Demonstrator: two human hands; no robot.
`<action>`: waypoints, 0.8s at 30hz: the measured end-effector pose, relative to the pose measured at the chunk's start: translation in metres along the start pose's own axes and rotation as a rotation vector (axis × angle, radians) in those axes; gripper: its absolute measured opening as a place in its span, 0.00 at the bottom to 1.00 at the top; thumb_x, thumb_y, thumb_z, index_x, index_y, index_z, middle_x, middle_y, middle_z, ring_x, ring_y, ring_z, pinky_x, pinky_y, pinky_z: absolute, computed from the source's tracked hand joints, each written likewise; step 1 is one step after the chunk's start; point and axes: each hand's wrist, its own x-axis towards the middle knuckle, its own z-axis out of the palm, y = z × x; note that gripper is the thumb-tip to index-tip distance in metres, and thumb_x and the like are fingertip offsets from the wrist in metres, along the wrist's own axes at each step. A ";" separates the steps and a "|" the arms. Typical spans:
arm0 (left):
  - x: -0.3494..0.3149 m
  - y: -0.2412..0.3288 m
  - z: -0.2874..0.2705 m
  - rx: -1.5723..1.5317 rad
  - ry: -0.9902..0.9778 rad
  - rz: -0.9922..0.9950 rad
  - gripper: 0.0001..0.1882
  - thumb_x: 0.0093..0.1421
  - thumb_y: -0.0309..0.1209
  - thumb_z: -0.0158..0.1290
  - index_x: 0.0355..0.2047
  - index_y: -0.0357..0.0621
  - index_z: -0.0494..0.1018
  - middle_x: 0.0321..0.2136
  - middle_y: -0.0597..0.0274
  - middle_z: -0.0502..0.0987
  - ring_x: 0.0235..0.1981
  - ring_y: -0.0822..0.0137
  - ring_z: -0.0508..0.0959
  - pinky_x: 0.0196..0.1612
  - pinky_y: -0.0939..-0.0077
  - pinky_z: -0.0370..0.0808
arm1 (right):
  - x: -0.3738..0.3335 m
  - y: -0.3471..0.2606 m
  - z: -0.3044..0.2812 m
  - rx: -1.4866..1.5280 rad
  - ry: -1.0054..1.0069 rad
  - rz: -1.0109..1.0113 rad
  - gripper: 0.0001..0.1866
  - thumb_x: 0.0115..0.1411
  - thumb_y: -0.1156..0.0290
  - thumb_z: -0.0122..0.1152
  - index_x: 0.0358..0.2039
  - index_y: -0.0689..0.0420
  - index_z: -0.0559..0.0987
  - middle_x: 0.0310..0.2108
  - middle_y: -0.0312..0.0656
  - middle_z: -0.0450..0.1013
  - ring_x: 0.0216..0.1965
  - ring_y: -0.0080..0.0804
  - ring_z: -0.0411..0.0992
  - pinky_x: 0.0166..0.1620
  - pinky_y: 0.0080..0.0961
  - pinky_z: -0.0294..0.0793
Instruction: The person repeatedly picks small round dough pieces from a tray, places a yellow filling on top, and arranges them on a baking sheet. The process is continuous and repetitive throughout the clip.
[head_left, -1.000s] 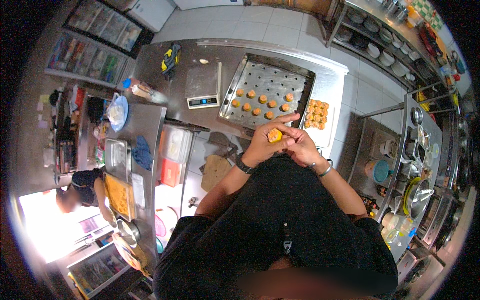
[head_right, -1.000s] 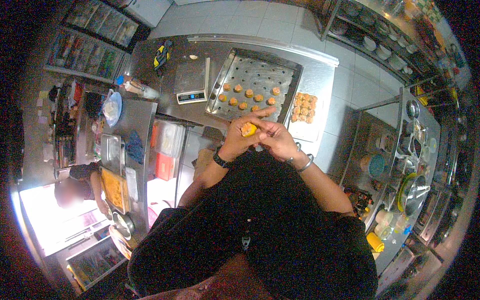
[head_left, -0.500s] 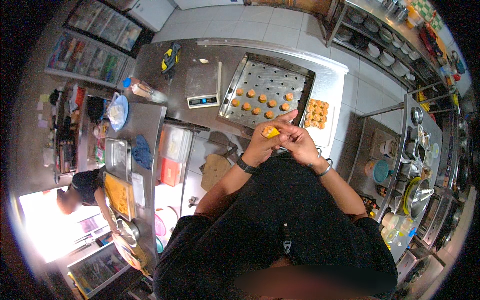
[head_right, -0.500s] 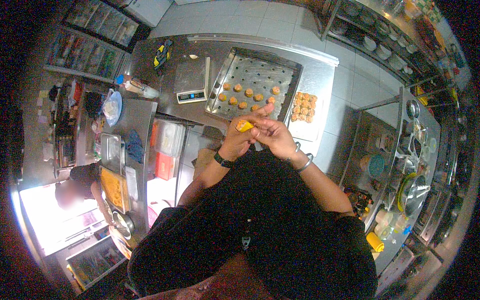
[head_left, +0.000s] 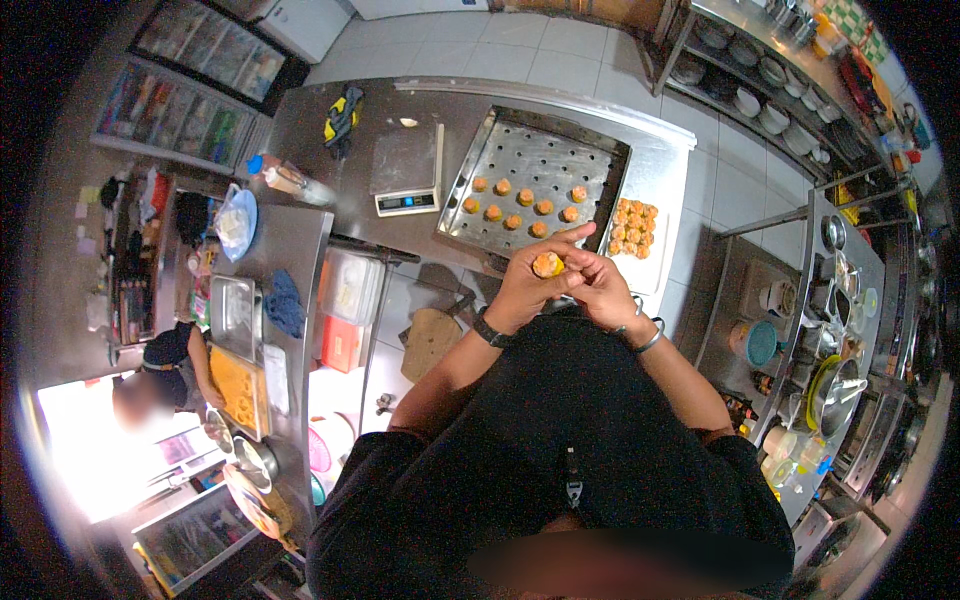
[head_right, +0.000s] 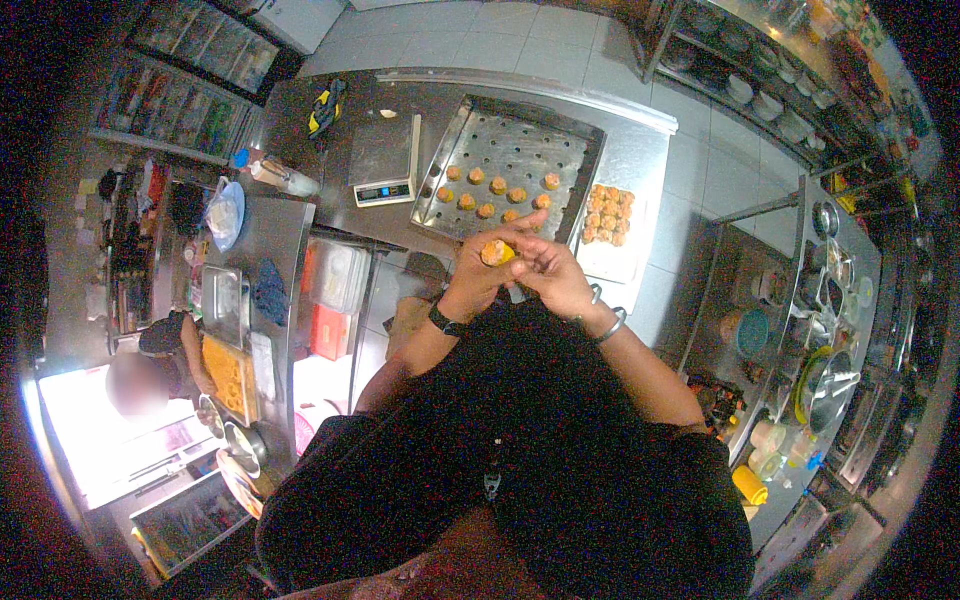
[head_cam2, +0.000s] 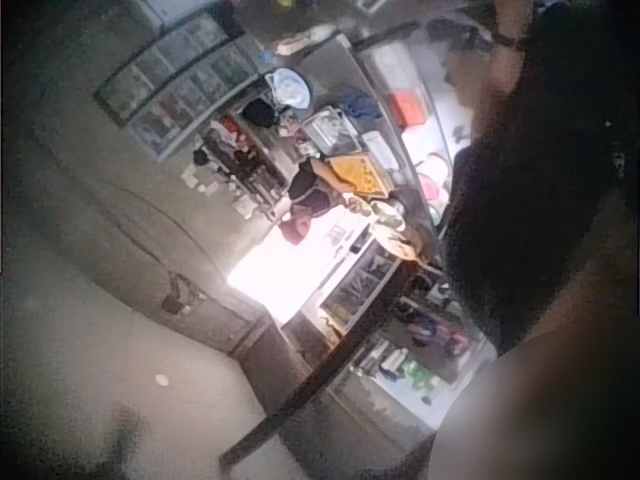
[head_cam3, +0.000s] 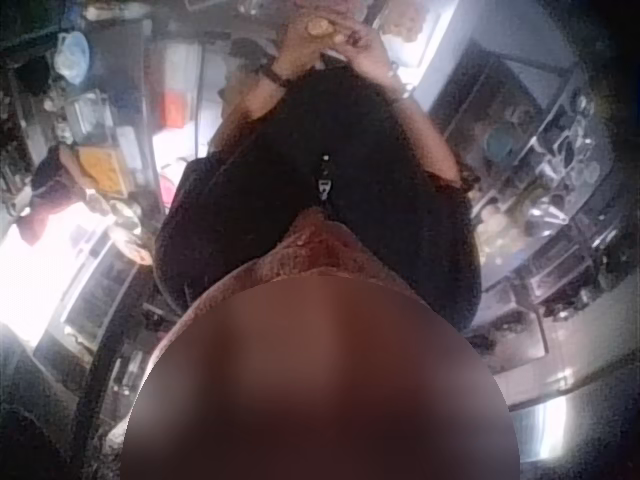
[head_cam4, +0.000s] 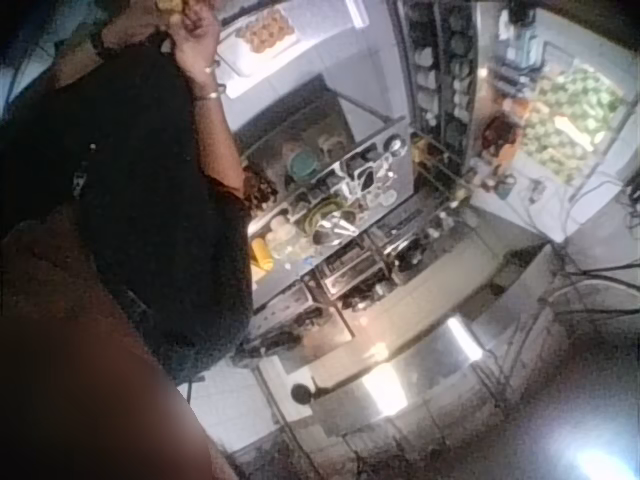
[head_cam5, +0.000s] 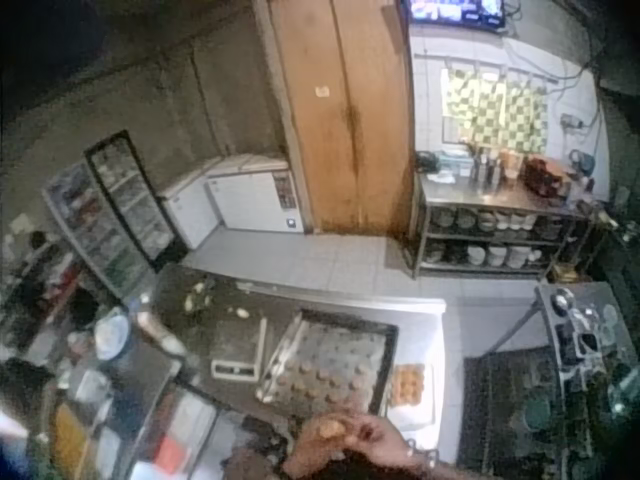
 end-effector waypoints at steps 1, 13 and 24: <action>-0.001 0.001 -0.002 -0.027 0.000 -0.072 0.15 0.61 0.40 0.61 0.39 0.41 0.80 0.62 0.43 0.69 0.60 0.57 0.73 0.60 0.65 0.70 | -0.001 0.003 -0.004 0.024 -0.021 0.038 0.18 0.68 0.68 0.59 0.56 0.61 0.75 0.41 0.34 0.78 0.38 0.20 0.75 0.44 0.19 0.75; -0.003 -0.018 -0.016 -0.496 0.081 -0.207 0.17 0.65 0.41 0.56 0.42 0.38 0.79 0.64 0.41 0.66 0.62 0.53 0.71 0.63 0.57 0.69 | 0.001 -0.003 0.005 -0.649 0.236 -0.172 0.14 0.55 0.72 0.73 0.41 0.60 0.82 0.33 0.40 0.80 0.33 0.26 0.79 0.39 0.23 0.78; -0.008 -0.011 -0.008 -0.241 -0.018 -0.186 0.21 0.60 0.41 0.62 0.45 0.37 0.78 0.64 0.40 0.65 0.64 0.56 0.68 0.65 0.58 0.65 | -0.005 -0.003 0.004 -0.296 0.092 -0.068 0.12 0.59 0.72 0.71 0.42 0.59 0.82 0.33 0.38 0.79 0.34 0.18 0.74 0.38 0.20 0.75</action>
